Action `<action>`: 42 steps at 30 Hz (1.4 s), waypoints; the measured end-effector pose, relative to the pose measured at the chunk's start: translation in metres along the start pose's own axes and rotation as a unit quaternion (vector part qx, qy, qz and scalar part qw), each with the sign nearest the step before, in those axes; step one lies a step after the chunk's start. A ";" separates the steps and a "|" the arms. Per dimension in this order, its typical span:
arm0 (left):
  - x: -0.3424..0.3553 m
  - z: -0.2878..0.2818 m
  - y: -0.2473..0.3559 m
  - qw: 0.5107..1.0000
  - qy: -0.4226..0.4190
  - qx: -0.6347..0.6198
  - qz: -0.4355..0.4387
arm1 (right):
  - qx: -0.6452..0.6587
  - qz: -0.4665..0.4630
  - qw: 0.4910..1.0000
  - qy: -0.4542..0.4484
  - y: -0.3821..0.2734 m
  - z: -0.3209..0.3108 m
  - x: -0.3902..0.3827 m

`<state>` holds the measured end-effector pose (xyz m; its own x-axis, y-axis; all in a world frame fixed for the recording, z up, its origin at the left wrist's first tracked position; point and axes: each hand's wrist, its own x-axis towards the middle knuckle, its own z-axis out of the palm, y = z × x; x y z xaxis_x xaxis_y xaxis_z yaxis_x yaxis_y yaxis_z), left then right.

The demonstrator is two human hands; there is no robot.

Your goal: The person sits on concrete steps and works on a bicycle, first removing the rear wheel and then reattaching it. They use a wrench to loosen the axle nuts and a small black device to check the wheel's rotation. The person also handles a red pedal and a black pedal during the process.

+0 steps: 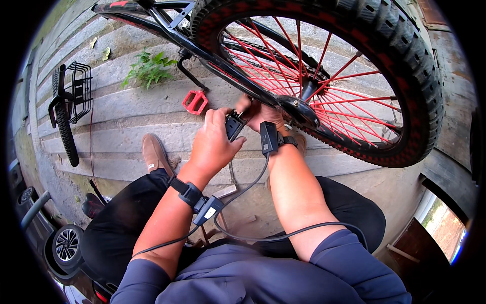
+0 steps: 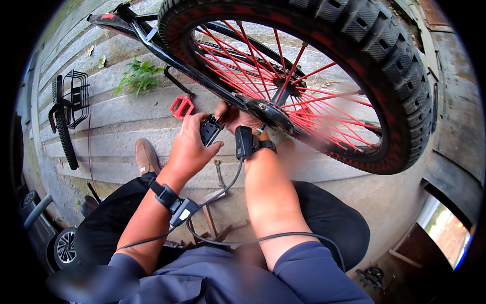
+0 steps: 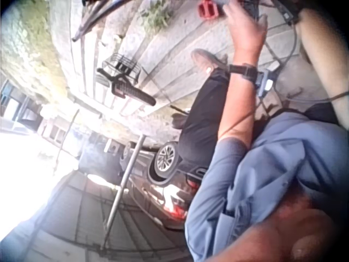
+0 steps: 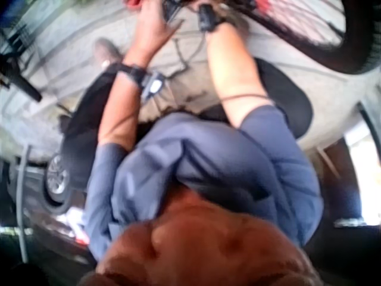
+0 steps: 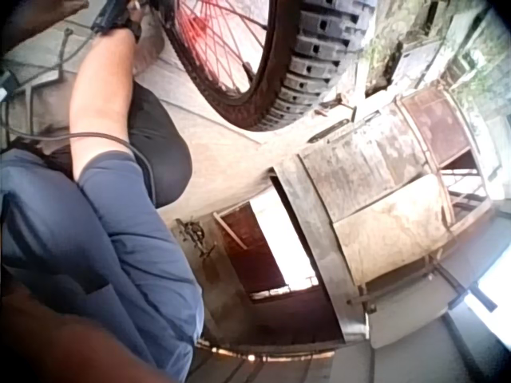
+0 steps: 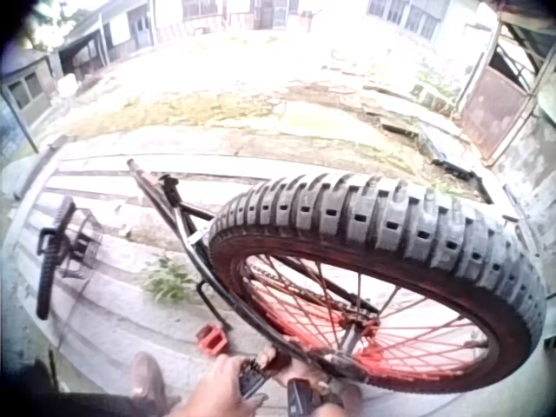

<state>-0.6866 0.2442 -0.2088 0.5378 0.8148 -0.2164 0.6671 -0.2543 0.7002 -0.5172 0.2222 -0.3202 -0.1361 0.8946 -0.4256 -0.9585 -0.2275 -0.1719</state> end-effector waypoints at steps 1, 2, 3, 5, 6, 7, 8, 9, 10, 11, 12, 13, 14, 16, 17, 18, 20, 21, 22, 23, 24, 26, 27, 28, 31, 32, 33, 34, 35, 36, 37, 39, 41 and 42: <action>-0.001 -0.001 0.004 0.999 -0.016 0.020 -0.036 | 0.001 0.001 1.000 0.002 0.000 0.002 0.000; -0.001 -0.001 0.004 0.999 -0.010 0.023 -0.033 | 0.001 0.003 1.000 0.003 0.000 0.004 0.000; -0.002 0.000 0.003 0.999 -0.005 0.026 -0.031 | 0.002 0.004 1.000 0.005 0.001 0.005 -0.001; -0.002 -0.001 0.002 1.000 -0.003 0.022 -0.021 | 0.000 0.000 1.000 0.000 0.001 0.001 0.001; 0.000 -0.003 0.001 1.000 -0.006 0.014 -0.012 | -0.001 -0.002 1.000 -0.002 0.001 0.003 0.001; 0.002 -0.005 -0.001 1.000 -0.009 0.006 -0.004 | -0.007 -0.005 1.000 0.010 0.001 0.005 0.000; 0.002 -0.002 -0.009 0.991 -0.046 -0.108 -0.061 | -0.014 -0.009 1.000 0.023 0.000 0.007 -0.001; 0.004 0.000 -0.017 0.965 -0.081 -0.219 -0.117 | -0.020 -0.012 0.999 0.034 -0.001 0.010 -0.002; 0.005 0.002 -0.023 0.923 -0.115 -0.326 -0.170 | -0.012 -0.004 1.000 0.026 0.000 0.006 -0.001; 0.006 0.004 -0.028 0.837 -0.144 -0.474 -0.232 | -0.005 0.003 1.000 0.018 0.001 0.001 0.001; 0.008 0.003 -0.036 0.740 -0.199 -0.580 -0.276 | 0.003 0.012 1.000 0.012 0.002 0.000 0.001; 0.008 0.005 -0.041 0.682 -0.210 -0.633 -0.299 | 0.001 0.011 1.000 0.014 0.002 0.000 0.002; 0.008 0.008 -0.045 0.620 -0.220 -0.683 -0.319 | -0.001 0.009 1.000 0.015 0.003 -0.001 0.002; 0.001 0.016 -0.043 0.629 -0.197 -0.676 -0.331 | -0.004 0.008 1.000 0.013 0.004 0.001 0.001; -0.004 0.020 -0.042 0.633 -0.186 -0.672 -0.337 | -0.006 0.008 1.000 0.007 0.005 0.002 0.001; -0.006 0.020 -0.036 0.656 -0.172 -0.658 -0.328 | -0.007 0.006 1.000 0.002 0.005 0.003 -0.001; -0.009 0.017 -0.024 0.700 -0.144 -0.628 -0.309 | -0.010 -0.003 1.000 0.007 0.004 0.005 -0.002; -0.009 0.015 -0.020 0.760 -0.139 -0.572 -0.276 | -0.009 -0.006 1.000 0.005 0.004 0.003 -0.002; -0.008 0.013 -0.020 0.803 -0.133 -0.520 -0.261 | -0.008 -0.009 1.000 0.003 0.005 0.001 0.000; -0.006 0.011 -0.021 0.841 -0.127 -0.465 -0.244 | 0.001 -0.006 1.000 0.002 0.006 -0.001 0.001; -0.003 0.010 -0.021 0.876 -0.121 -0.408 -0.227 | 0.004 -0.007 1.000 0.005 0.005 0.000 0.001; 0.001 0.005 -0.021 0.948 -0.102 -0.251 -0.166 | 0.009 -0.010 1.000 0.013 0.005 0.000 0.000; 0.000 0.005 -0.020 0.970 -0.085 -0.194 -0.121 | 0.008 -0.012 1.000 0.013 0.006 0.000 0.000; -0.001 0.005 -0.020 0.986 -0.067 -0.135 -0.075 | 0.007 -0.015 1.000 0.013 0.006 0.000 0.000; -0.001 0.017 -0.025 0.904 -0.060 -0.385 -0.178 | 0.002 -0.016 1.000 0.000 0.006 0.000 0.002; -0.002 0.018 -0.028 0.852 -0.090 -0.466 -0.221 | 0.000 -0.016 1.000 -0.007 0.005 0.000 0.002; 0.000 0.013 -0.029 0.790 -0.117 -0.542 -0.262 | -0.002 -0.012 1.000 -0.001 0.005 0.004 0.001; 0.002 0.010 -0.030 0.718 -0.143 -0.611 -0.300 | -0.004 -0.009 1.000 0.005 0.004 0.008 -0.001; 0.003 0.012 -0.035 0.703 -0.150 -0.626 -0.303 | -0.006 -0.005 1.000 0.011 0.004 0.012 -0.002; 0.003 0.012 -0.035 0.709 -0.149 -0.620 -0.301 | -0.008 -0.005 1.000 0.015 0.003 0.012 -0.002; 0.003 0.011 -0.033 0.715 -0.147 -0.614 -0.300 | -0.011 -0.004 1.000 0.019 0.003 0.012 -0.002; 0.003 0.009 -0.028 0.760 -0.128 -0.574 -0.278 | -0.015 -0.007 1.000 0.023 0.003 0.012 -0.003; -0.001 0.009 -0.020 0.829 -0.093 -0.500 -0.234 | -0.019 -0.015 0.999 0.024 0.002 0.013 -0.003; -0.002 0.009 -0.020 0.878 -0.081 -0.428 -0.197 | -0.012 -0.016 1.000 0.018 0.003 0.009 -0.002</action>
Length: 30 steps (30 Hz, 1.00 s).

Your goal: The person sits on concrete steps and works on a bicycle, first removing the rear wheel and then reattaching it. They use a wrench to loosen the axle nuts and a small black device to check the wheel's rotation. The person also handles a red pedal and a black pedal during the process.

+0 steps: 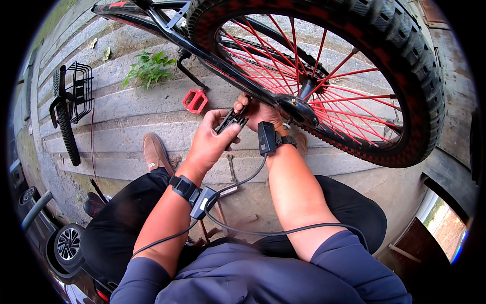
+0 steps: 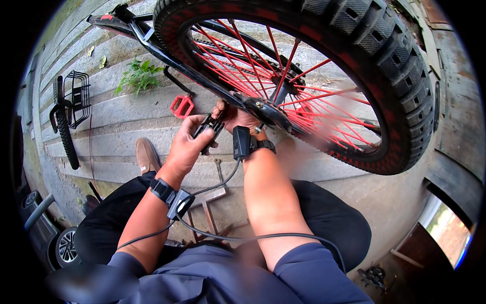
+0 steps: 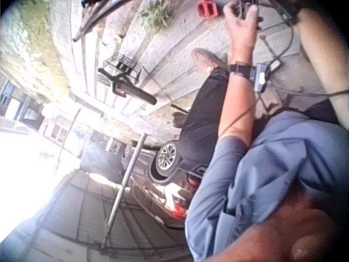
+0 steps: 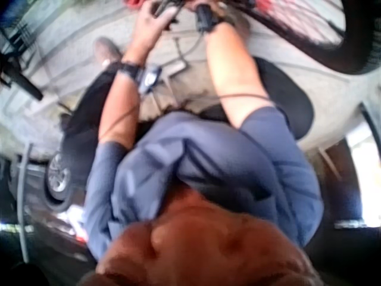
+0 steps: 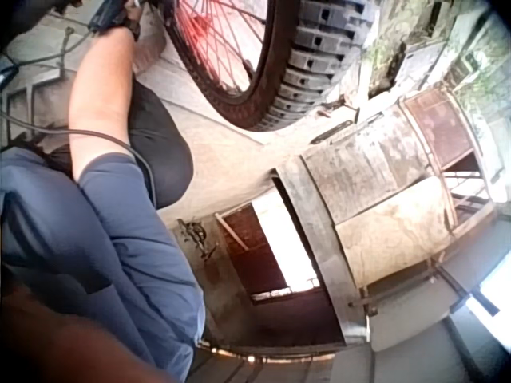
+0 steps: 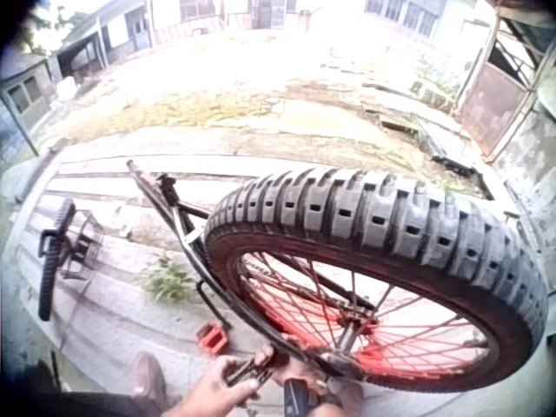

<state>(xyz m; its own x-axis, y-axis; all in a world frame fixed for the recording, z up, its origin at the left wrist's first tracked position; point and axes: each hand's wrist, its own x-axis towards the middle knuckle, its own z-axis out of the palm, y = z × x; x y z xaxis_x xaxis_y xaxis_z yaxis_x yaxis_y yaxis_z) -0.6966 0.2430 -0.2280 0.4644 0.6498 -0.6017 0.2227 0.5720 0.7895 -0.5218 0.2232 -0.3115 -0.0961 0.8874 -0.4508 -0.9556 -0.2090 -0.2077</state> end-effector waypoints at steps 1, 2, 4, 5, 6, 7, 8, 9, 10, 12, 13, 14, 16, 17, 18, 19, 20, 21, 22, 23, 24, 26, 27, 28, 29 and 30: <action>-0.001 0.000 0.000 0.995 0.013 0.085 0.042 | 0.007 -0.001 1.000 -0.006 0.001 -0.003 0.002; -0.002 0.000 0.000 0.982 0.026 0.169 0.083 | 0.013 -0.003 1.000 -0.012 0.002 -0.007 0.003; -0.007 0.004 0.010 0.945 0.062 0.290 0.139 | 0.022 0.002 1.000 -0.012 0.004 -0.008 0.004; -0.006 0.004 0.007 0.926 0.077 0.332 0.163 | 0.026 0.004 1.000 -0.012 0.004 -0.009 0.004; -0.005 0.005 0.007 0.904 0.090 0.373 0.188 | 0.030 0.006 0.999 -0.009 0.004 -0.008 0.004; -0.007 0.006 0.008 0.899 0.100 0.383 0.190 | 0.035 0.007 0.999 -0.006 0.005 -0.008 0.004; -0.007 0.007 0.009 0.892 0.100 0.397 0.192 | 0.039 0.008 0.999 -0.002 0.005 -0.008 0.003; -0.008 0.007 0.010 0.884 0.100 0.413 0.194 | 0.037 0.008 0.999 -0.003 0.005 -0.007 0.003; -0.008 0.006 0.011 0.877 0.100 0.428 0.195 | 0.035 0.007 0.999 -0.005 0.004 -0.007 0.003; -0.007 0.004 0.013 0.889 0.081 0.413 0.182 | 0.037 0.004 0.999 -0.007 0.004 -0.006 0.003; -0.006 0.002 0.014 0.894 0.071 0.406 0.175 | 0.041 0.002 0.999 -0.007 0.004 -0.005 0.002; -0.003 -0.002 0.009 0.928 0.051 0.343 0.138 | 0.046 0.000 0.999 -0.007 0.003 -0.005 0.002; 0.002 -0.006 0.005 0.975 0.013 0.211 0.062 | 0.039 -0.009 0.999 0.005 0.003 -0.002 0.003; 0.000 -0.004 0.003 0.999 -0.001 0.034 -0.006 | 0.036 -0.014 0.999 0.011 0.003 0.000 0.003; 0.003 -0.007 0.000 0.998 -0.026 -0.044 -0.045 | 0.035 -0.007 0.999 0.005 0.003 -0.002 0.003; 0.007 -0.012 -0.004 0.988 -0.051 -0.120 -0.084 | 0.034 0.000 0.999 0.000 0.003 -0.003 0.003; 0.009 -0.016 -0.007 0.970 -0.075 -0.196 -0.122 | 0.034 0.007 0.999 -0.005 0.003 -0.004 0.003; 0.007 -0.013 -0.007 0.959 -0.075 -0.239 -0.135 | 0.025 0.009 1.000 0.005 0.002 0.000 0.002; 0.007 -0.013 -0.009 0.949 -0.082 -0.266 -0.147 | 0.017 0.012 1.000 0.014 0.001 0.003 0.000; 0.008 -0.013 -0.013 0.939 -0.087 -0.292 -0.158 | 0.009 0.016 1.000 0.023 0.000 0.007 -0.001; 0.007 -0.011 -0.012 0.928 -0.094 -0.318 -0.169 | 0.007 0.015 1.000 0.021 -0.001 0.008 -0.002; 0.003 -0.007 -0.006 0.950 -0.056 -0.268 -0.151 | 0.004 0.014 1.000 0.015 -0.001 0.011 -0.002; 0.001 -0.003 -0.004 0.959 -0.040 -0.242 -0.143 | 0.014 0.010 1.000 0.002 -0.001 0.006 -0.001; 0.000 -0.001 -0.004 0.993 -0.012 -0.072 -0.088 | 0.025 0.005 1.000 -0.011 0.001 0.001 0.001; 0.000 0.002 -0.006 0.994 0.015 0.101 -0.029 | 0.035 0.000 0.999 -0.024 0.001 -0.004 0.002; -0.001 0.005 -0.005 0.961 0.043 0.270 0.030 | 0.029 -0.001 0.999 -0.016 0.002 -0.005 0.003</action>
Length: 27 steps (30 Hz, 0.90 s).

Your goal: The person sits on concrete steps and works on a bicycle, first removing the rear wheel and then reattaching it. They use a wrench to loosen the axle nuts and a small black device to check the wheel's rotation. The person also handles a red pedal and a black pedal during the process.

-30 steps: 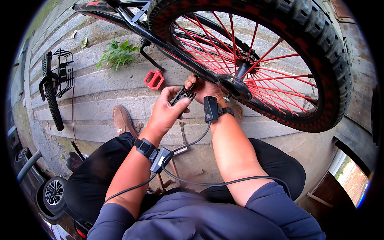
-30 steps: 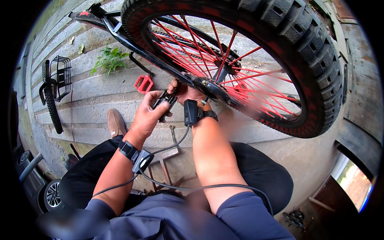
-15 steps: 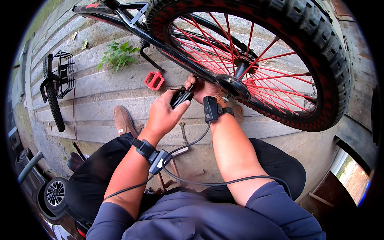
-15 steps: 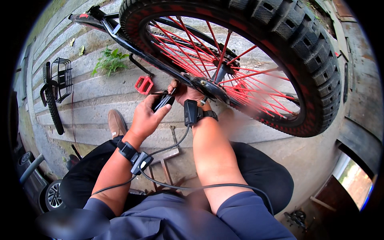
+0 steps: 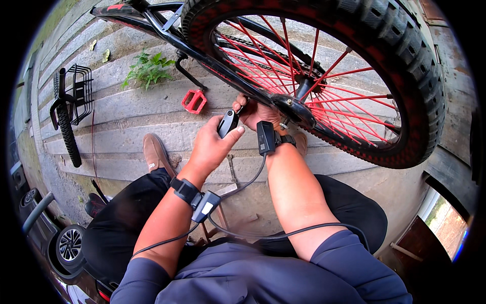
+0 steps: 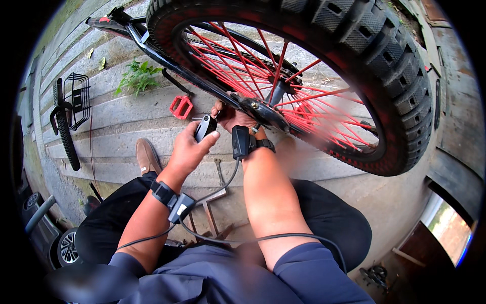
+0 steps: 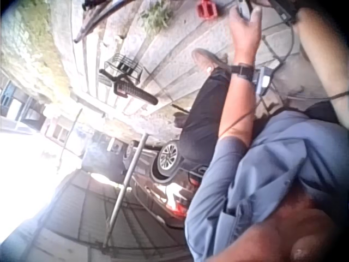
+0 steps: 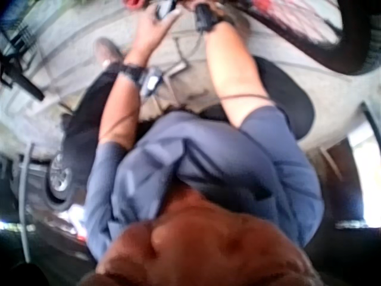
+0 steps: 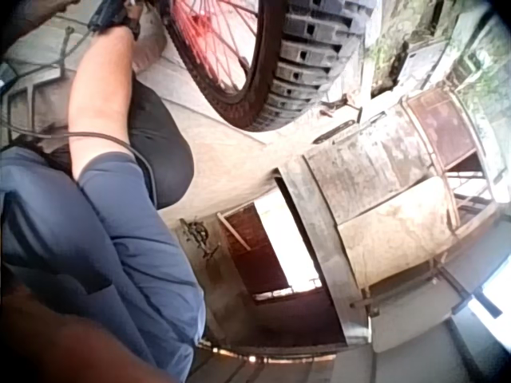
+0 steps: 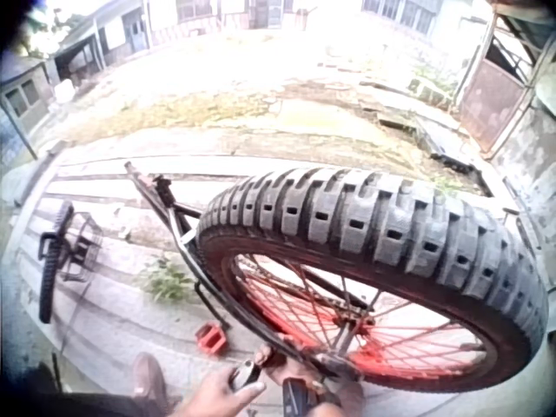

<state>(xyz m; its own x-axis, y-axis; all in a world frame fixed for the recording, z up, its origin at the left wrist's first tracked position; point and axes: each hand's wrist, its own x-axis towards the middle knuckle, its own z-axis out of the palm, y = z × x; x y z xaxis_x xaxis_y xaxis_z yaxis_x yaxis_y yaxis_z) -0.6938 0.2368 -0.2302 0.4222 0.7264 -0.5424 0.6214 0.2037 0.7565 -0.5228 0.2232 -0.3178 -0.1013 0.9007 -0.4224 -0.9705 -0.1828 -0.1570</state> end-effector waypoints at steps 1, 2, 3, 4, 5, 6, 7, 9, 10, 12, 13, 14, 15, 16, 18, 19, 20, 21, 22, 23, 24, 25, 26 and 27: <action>-0.003 0.000 0.008 0.994 0.047 0.089 0.043 | -0.006 -0.002 1.000 0.008 0.000 -0.001 0.000; -0.002 0.000 0.006 0.994 0.046 0.096 0.038 | -0.012 -0.005 1.000 0.016 0.001 -0.002 0.001; -0.001 0.001 0.003 0.993 0.046 0.104 0.032 | -0.013 -0.004 0.999 0.031 0.002 -0.003 0.003; 0.000 0.001 0.000 0.992 0.046 0.111 0.026 | -0.015 -0.003 0.999 0.035 0.003 -0.005 0.003; 0.002 0.001 -0.002 0.999 0.014 0.030 -0.004 | -0.016 -0.003 0.999 0.038 0.003 -0.007 0.004; 0.004 0.000 -0.005 0.998 -0.017 -0.052 -0.037 | -0.017 0.000 0.999 0.042 0.004 -0.004 0.004; 0.005 -0.001 -0.007 0.988 -0.048 -0.133 -0.069 | -0.024 0.005 0.999 0.035 0.002 -0.001 0.002; 0.008 -0.005 -0.006 0.938 -0.116 -0.302 -0.127 | -0.036 0.008 0.999 0.031 0.000 0.002 -0.001; 0.010 -0.008 -0.006 0.899 -0.148 -0.382 -0.153 | -0.042 0.009 0.999 0.029 -0.001 0.002 -0.002; 0.013 -0.010 -0.014 0.839 -0.198 -0.474 -0.178 | -0.063 0.004 0.998 0.030 -0.001 0.001 -0.002; 0.012 -0.011 -0.016 0.816 -0.212 -0.506 -0.184 | -0.062 0.003 0.998 0.031 0.000 0.000 -0.001; 0.012 -0.011 -0.017 0.791 -0.225 -0.537 -0.191 | -0.062 0.003 0.998 0.032 0.000 -0.001 0.000; 0.013 -0.011 -0.017 0.782 -0.234 -0.546 -0.191 | -0.037 0.000 0.999 0.010 0.001 -0.005 0.000; 0.014 -0.011 -0.018 0.784 -0.238 -0.541 -0.191 | -0.039 0.002 0.999 0.011 0.001 -0.008 0.001; 0.016 -0.010 -0.020 0.790 -0.243 -0.531 -0.188 | -0.044 0.007 0.999 0.009 0.001 -0.010 0.003; 0.016 -0.011 -0.020 0.792 -0.240 -0.528 -0.189 | -0.058 0.010 0.998 0.007 0.001 -0.010 0.003; 0.015 -0.010 -0.020 0.795 -0.236 -0.525 -0.189 | -0.072 0.012 0.997 0.006 0.001 -0.009 0.002; 0.014 -0.009 -0.021 0.798 -0.233 -0.524 -0.189 | -0.087 0.015 0.996 0.005 -0.001 -0.005 -0.001; 0.014 -0.008 -0.022 0.798 -0.230 -0.525 -0.186 | -0.083 0.022 0.996 0.031 -0.002 0.000 -0.003; 0.013 -0.007 -0.023 0.798 -0.227 -0.527 -0.184 | -0.080 0.030 0.995 0.057 -0.003 0.005 -0.005; 0.013 -0.007 -0.022 0.798 -0.225 -0.528 -0.182 | -0.077 0.037 0.993 0.083 -0.004 0.009 -0.008; 0.012 -0.007 -0.022 0.798 -0.225 -0.530 -0.180 | -0.069 0.033 0.993 0.088 -0.003 0.007 -0.012; 0.012 -0.007 -0.021 0.797 -0.225 -0.531 -0.179 | -0.060 0.029 0.993 0.094 -0.001 0.002 -0.015; 0.013 -0.006 -0.020 0.796 -0.227 -0.533 -0.177 | -0.053 0.023 0.993 0.100 -0.001 -0.005 -0.019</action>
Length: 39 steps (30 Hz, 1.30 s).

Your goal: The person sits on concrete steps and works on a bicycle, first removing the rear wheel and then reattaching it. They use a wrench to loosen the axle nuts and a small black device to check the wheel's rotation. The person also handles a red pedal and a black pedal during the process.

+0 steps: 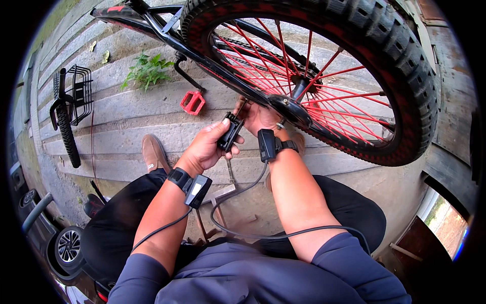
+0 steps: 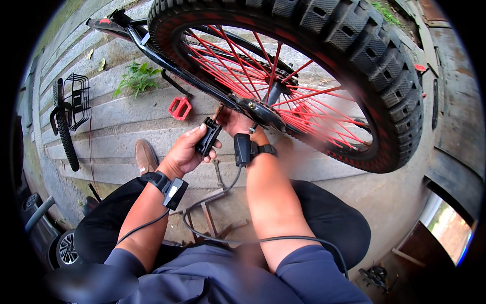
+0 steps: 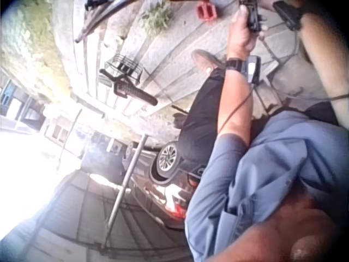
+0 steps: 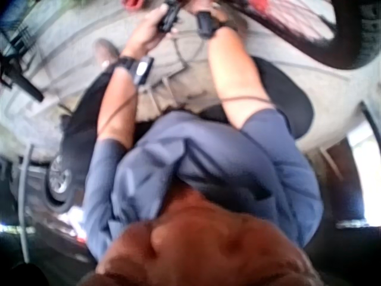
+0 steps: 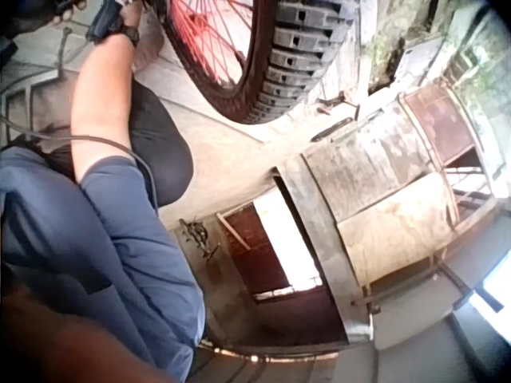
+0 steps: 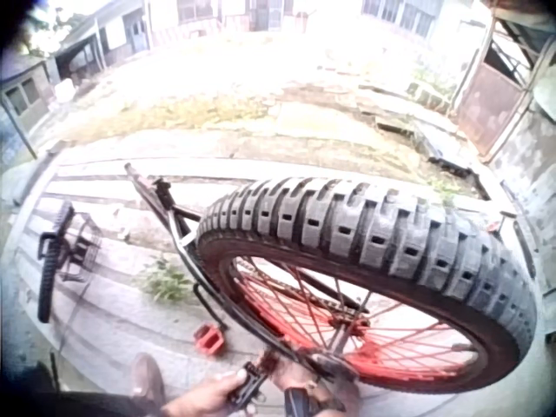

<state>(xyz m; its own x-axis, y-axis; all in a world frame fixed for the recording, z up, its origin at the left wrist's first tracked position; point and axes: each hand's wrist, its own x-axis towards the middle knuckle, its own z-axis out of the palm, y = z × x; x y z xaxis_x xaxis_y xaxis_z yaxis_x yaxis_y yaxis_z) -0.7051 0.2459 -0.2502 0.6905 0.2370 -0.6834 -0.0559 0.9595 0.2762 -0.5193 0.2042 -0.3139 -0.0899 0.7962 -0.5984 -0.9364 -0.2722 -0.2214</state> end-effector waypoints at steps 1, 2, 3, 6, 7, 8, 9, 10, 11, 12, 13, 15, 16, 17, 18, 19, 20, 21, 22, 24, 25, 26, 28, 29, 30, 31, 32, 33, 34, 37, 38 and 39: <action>0.000 0.001 0.000 1.000 0.000 0.003 -0.001 | -0.028 0.029 0.999 0.018 -0.001 -0.012 -0.002; 0.000 0.001 0.000 1.000 -0.001 0.007 -0.002 | -0.055 0.056 0.996 0.037 -0.004 -0.025 -0.007; -0.001 -0.001 0.000 1.000 0.002 0.008 0.000 | -0.084 0.089 0.991 0.053 -0.006 -0.035 -0.010; 0.000 -0.006 -0.004 1.000 0.016 0.012 0.005 | -0.367 0.113 0.917 0.105 -0.020 -0.013 -0.052; 0.001 -0.005 -0.005 1.000 0.017 0.015 0.007 | -0.454 0.110 0.875 0.128 -0.027 0.004 -0.068; 0.002 -0.003 -0.004 1.000 0.017 0.019 0.008 | -0.518 0.131 0.835 0.127 -0.035 0.012 -0.077; 0.004 -0.001 -0.005 1.000 0.016 0.024 0.008 | -0.587 0.126 0.796 0.084 -0.045 0.023 -0.088; 0.004 -0.001 -0.005 1.000 0.013 0.024 0.009 | -0.650 0.121 0.749 0.040 -0.054 0.040 -0.102; 0.005 -0.001 -0.006 1.000 0.016 0.026 0.008 | -0.709 0.116 0.696 -0.006 -0.065 0.062 -0.117; 0.006 -0.001 -0.006 0.999 0.017 0.026 0.007 | -0.728 0.080 0.680 -0.016 -0.077 0.094 -0.137; 0.007 -0.001 -0.006 0.999 0.018 0.027 0.006 | -0.747 0.044 0.663 -0.027 -0.090 0.129 -0.159; 0.005 0.000 -0.006 0.999 0.018 0.035 0.008 | -0.703 -0.089 0.706 -0.011 -0.111 0.189 -0.207; 0.002 -0.003 -0.006 0.999 0.030 0.036 0.013 | -0.705 -0.181 0.685 -0.002 -0.121 0.208 -0.229; 0.003 0.000 -0.005 0.999 0.030 0.038 0.013 | -0.664 -0.321 0.675 -0.029 -0.139 0.200 -0.247; 0.004 0.000 -0.005 0.999 0.032 0.036 0.015 | -0.658 -0.419 0.625 0.024 -0.151 0.199 -0.258; 0.003 -0.001 -0.006 0.999 0.033 0.035 0.016 | -0.644 -0.477 0.591 0.093 -0.161 0.190 -0.266; 0.003 -0.002 -0.007 0.999 0.036 0.032 0.016 | -0.660 -0.499 0.540 0.153 -0.171 0.179 -0.269; 0.001 -0.004 -0.006 0.998 0.056 0.034 0.021 | -0.712 -0.495 0.459 0.193 -0.179 0.173 -0.270; -0.002 -0.007 -0.006 0.996 0.077 0.037 0.022 | -0.756 -0.484 0.373 0.233 -0.184 0.168 -0.271; -0.009 -0.012 -0.003 0.995 0.089 0.037 0.029 | -0.797 -0.449 0.293 0.280 -0.199 0.148 -0.258; -0.011 -0.013 -0.002 0.994 0.097 0.039 0.030 | -0.797 -0.473 0.280 0.249 -0.213 0.128 -0.245; -0.010 -0.012 -0.002 0.994 0.101 0.039 0.028 | -0.779 -0.447 0.346 0.271 -0.235 0.122 -0.240; -0.008 -0.011 -0.003 0.993 0.111 0.043 0.029 | -0.762 -0.406 0.412 0.291 -0.290 0.106 -0.223; -0.005 -0.010 -0.004 0.992 0.111 0.045 0.029 | -0.771 -0.390 0.409 0.295 -0.311 0.101 -0.214; -0.005 -0.011 -0.006 0.991 0.119 0.046 0.032 | -0.775 -0.363 0.410 0.315 -0.313 0.107 -0.202; -0.005 -0.013 -0.009 0.991 0.123 0.048 0.034 | -0.762 -0.350 0.426 0.340 -0.320 0.099 -0.197; -0.004 -0.014 -0.012 0.990 0.127 0.050 0.031 | -0.747 -0.337 0.442 0.365 -0.331 0.082 -0.194; -0.004 -0.016 -0.015 0.986 0.145 0.075 0.026 | -0.732 -0.319 0.459 0.389 -0.337 0.070 -0.188; -0.007 -0.019 -0.017 0.980 0.169 0.097 0.025 | -0.690 -0.307 0.526 0.392 -0.308 0.088 -0.182; -0.005 -0.031 -0.025 0.956 0.228 0.183 0.020 | -0.631 -0.293 0.617 0.368 -0.315 0.042 -0.175; -0.005 -0.036 -0.029 0.944 0.250 0.215 0.011 | -0.612 -0.288 0.641 0.363 -0.319 0.029 -0.168; -0.005 -0.042 -0.033 0.930 0.271 0.248 -0.001 | -0.592 -0.282 0.664 0.360 -0.318 0.019 -0.162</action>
<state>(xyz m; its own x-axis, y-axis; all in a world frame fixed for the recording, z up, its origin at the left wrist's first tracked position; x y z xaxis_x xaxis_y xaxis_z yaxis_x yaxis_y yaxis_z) -0.7370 0.2194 -0.2842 0.2181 0.4061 -0.8874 0.3779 0.8032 0.4605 -0.2131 0.1716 -0.1318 0.7454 0.6035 -0.2831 0.2077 -0.6137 -0.7617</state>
